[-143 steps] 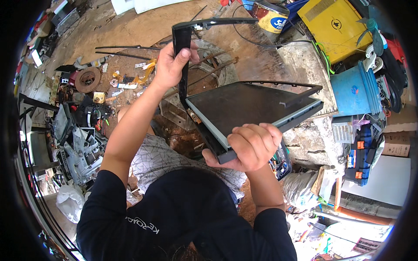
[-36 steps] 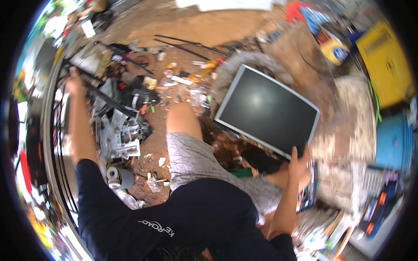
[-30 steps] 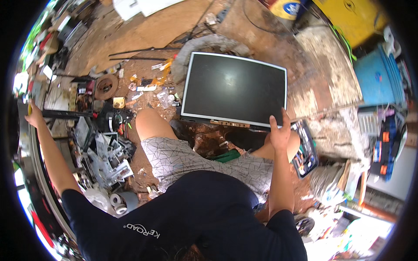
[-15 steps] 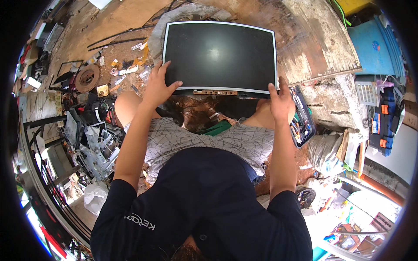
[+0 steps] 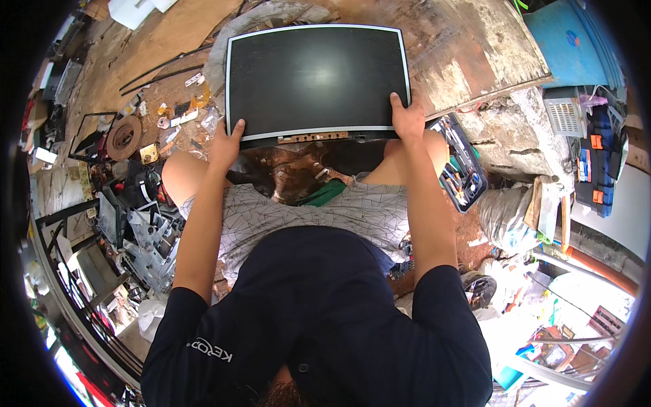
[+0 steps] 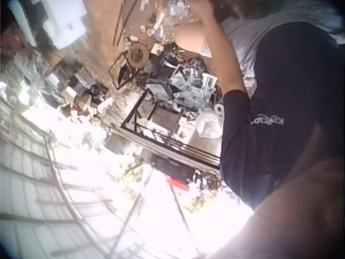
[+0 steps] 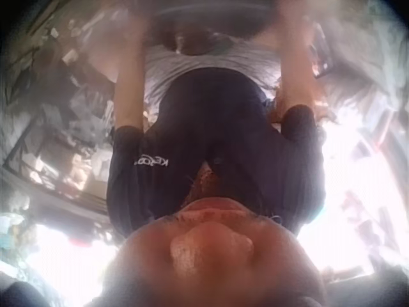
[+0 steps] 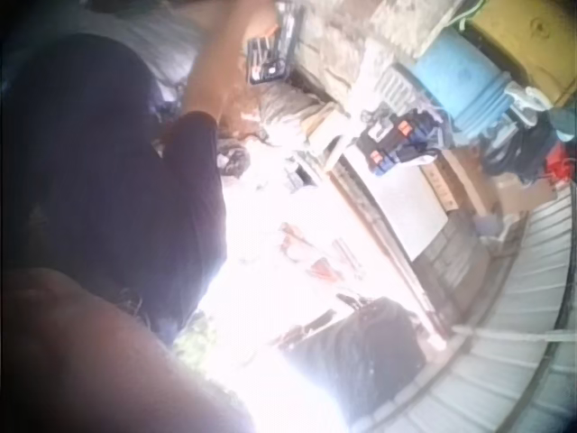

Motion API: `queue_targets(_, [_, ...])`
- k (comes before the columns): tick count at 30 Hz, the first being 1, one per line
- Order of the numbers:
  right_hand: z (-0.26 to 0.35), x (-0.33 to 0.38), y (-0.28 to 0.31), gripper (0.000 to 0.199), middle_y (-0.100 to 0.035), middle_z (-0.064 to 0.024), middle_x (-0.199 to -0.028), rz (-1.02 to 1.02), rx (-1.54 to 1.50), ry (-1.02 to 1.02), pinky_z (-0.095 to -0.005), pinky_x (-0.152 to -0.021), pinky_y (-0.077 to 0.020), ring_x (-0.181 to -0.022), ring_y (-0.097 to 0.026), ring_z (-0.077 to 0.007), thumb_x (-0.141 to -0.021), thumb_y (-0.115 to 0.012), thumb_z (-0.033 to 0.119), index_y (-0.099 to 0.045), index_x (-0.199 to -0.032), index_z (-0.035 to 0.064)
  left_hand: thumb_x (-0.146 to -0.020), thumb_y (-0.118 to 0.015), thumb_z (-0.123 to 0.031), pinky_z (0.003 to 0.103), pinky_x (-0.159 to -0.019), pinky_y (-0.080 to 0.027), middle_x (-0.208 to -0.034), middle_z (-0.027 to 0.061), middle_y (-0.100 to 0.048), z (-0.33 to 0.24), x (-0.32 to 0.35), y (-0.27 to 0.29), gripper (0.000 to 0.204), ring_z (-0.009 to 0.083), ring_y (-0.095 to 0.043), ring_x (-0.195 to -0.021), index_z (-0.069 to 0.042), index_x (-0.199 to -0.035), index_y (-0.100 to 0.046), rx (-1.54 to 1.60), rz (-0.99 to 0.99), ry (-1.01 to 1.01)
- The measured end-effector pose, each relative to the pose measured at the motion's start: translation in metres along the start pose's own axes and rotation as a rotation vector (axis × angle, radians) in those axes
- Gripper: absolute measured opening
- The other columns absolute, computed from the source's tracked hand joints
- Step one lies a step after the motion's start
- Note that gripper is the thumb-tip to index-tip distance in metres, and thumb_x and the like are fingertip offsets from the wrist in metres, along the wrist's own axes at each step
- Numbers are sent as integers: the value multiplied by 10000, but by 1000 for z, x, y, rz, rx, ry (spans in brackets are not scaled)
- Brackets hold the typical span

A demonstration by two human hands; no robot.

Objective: The person disassembles an electronic monitor using a screwdriver and a hammer, removing the back casing, the internal frame, and the screen panel.

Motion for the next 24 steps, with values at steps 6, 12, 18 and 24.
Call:
queue_targets(6, [0,6,3,683,-615,-263,-1281,-13,-71,-34,-409,-1047,-431,-1207,-591,-380,-889,-648,424,-497,-1397,-8,-747,-815,-510,468,-1053,-421,-1356,306,-472,-28,13,4,1003,420,-485,-1274,52,-1437,-353,-230,-152,-148])
queue_targets(12, [16,18,6,639,-625,-237,-1237,-229,94,164,-445,-1042,-428,-1185,-582,-389,-881,-662,376,-518,-1378,2,-593,-901,-513,501,-1104,-377,-1443,284,-340,-51,26,-8,1219,447,-377,-1345,-1,-1492,-256,-379,-117,-282])
queue_targets(18, [77,113,-17,479,-640,-210,-1183,147,-21,555,-469,-990,-457,-1105,-600,-386,-883,-655,275,-585,-1276,11,-577,-911,-497,502,-1103,-379,-1446,289,-338,-48,25,-8,1223,452,-377,-1344,-15,-1494,-262,-395,-116,-275])
queue_targets(24, [101,182,-51,472,-588,-112,-890,233,140,792,-417,-745,-467,-833,-593,-288,-847,-666,231,-593,-1276,46,-586,-909,-477,512,-1104,-372,-1450,296,-334,-45,24,-9,1202,456,-377,-1343,-18,-1495,-271,-370,-104,-297])
Point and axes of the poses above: each hand's wrist, its own x-axis away from the middle knuckle, its own y-axis out of the back of the hand, z = x × y, the point moved 7 cm from there along -x, towards the middle knuckle
